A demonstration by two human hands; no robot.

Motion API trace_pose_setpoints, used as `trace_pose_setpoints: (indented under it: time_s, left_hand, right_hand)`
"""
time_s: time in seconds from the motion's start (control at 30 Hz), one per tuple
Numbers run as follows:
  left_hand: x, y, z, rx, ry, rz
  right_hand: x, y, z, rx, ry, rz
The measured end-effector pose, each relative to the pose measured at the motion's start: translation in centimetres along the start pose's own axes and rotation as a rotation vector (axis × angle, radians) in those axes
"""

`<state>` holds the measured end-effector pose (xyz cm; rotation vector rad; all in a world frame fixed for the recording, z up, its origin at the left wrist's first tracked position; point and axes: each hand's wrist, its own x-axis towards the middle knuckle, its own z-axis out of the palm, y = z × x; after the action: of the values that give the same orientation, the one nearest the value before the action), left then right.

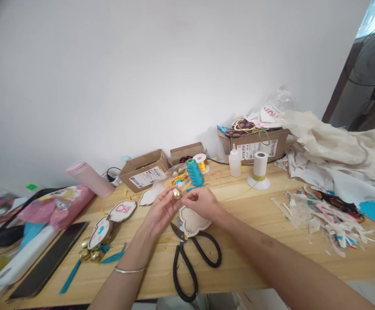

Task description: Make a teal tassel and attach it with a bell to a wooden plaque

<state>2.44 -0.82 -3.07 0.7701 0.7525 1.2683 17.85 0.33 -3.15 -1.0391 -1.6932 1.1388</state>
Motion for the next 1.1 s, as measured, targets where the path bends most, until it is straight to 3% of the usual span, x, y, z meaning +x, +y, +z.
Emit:
trace_pose_setpoints:
  time_s: [1.1]
  left_hand:
    - [-0.07, 0.15, -0.01, 0.022, -0.030, 0.002]
  right_hand:
    - [0.01, 0.46, -0.03, 0.001, -0.025, 0.021]
